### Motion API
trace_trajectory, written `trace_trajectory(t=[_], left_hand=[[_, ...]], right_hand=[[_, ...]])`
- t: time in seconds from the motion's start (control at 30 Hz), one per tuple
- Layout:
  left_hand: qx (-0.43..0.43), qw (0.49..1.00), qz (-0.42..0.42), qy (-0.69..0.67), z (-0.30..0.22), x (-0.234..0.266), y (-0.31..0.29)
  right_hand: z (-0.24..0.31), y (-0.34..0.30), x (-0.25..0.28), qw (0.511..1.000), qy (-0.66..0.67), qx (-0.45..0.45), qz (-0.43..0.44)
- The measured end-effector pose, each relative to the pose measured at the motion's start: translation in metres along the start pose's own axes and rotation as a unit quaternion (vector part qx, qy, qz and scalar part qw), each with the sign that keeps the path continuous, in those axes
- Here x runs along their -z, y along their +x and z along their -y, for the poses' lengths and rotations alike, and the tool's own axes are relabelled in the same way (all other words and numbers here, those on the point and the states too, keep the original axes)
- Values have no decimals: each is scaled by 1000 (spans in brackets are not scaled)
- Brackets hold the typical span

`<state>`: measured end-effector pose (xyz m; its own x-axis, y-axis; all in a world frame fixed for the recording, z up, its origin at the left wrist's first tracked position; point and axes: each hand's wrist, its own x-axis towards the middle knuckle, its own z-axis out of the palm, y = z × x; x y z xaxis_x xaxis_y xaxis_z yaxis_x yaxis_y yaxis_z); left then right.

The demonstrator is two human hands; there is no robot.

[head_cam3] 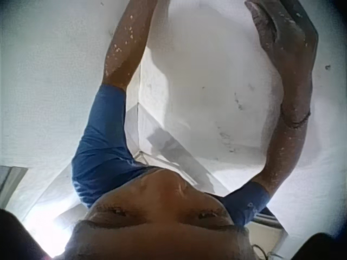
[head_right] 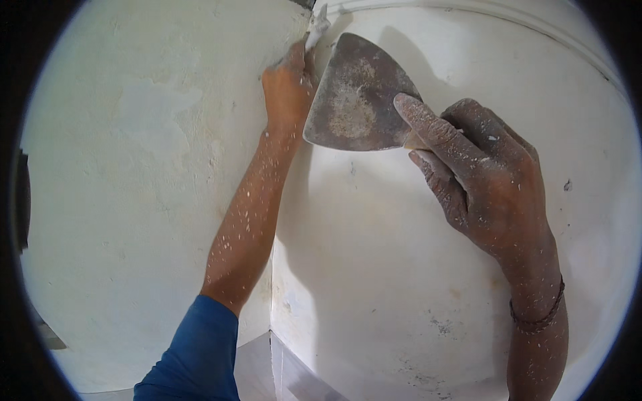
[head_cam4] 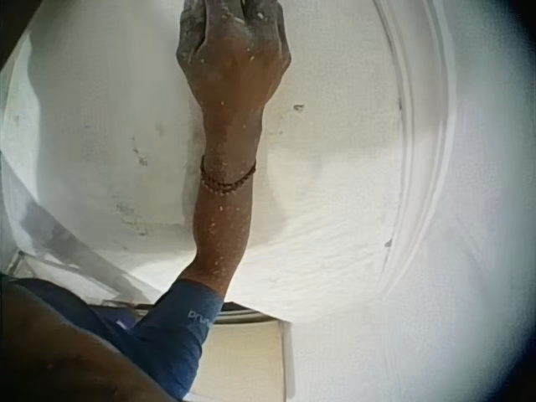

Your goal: The person scrapes loose paint or plaster from a wall and ceiling corner using a putty knife and a wall scraper.

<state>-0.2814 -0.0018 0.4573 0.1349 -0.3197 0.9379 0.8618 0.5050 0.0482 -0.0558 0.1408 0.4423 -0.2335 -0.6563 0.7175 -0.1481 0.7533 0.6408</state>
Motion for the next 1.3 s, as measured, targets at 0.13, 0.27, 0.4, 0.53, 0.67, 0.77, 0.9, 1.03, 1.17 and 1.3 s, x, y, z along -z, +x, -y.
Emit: trace_trajectory(t=[0.13,0.27,0.4,0.53,0.67,0.77,0.9,1.03,1.17,1.3], left_hand=[[50,995,-25,-78,-4,21,-16],[187,966,-28,-177,-17,73,-43],[321,875,18,-361,-32,111,-80],[399,809,28,-430,-56,135,-138],[454,737,-4,-500,-99,127,-178],[433,760,98,-475,-93,128,-203],[425,763,170,-457,-94,133,-202],[423,715,302,-467,-92,144,-185],[388,737,338,-439,-84,142,-193],[356,773,275,-448,-78,134,-222]], right_hand=[[-1,2,2,1000,19,-8,-1],[11,9,5,997,-4,-71,41],[27,13,-7,989,89,-118,16],[68,5,-17,927,286,-204,129],[78,-20,-26,867,357,-259,231],[77,-34,-36,900,319,-216,205],[73,-42,-34,931,262,-167,191],[70,-43,-34,932,246,-177,202],[75,-38,-33,931,263,-132,218],[74,-40,-37,951,233,-57,194]])
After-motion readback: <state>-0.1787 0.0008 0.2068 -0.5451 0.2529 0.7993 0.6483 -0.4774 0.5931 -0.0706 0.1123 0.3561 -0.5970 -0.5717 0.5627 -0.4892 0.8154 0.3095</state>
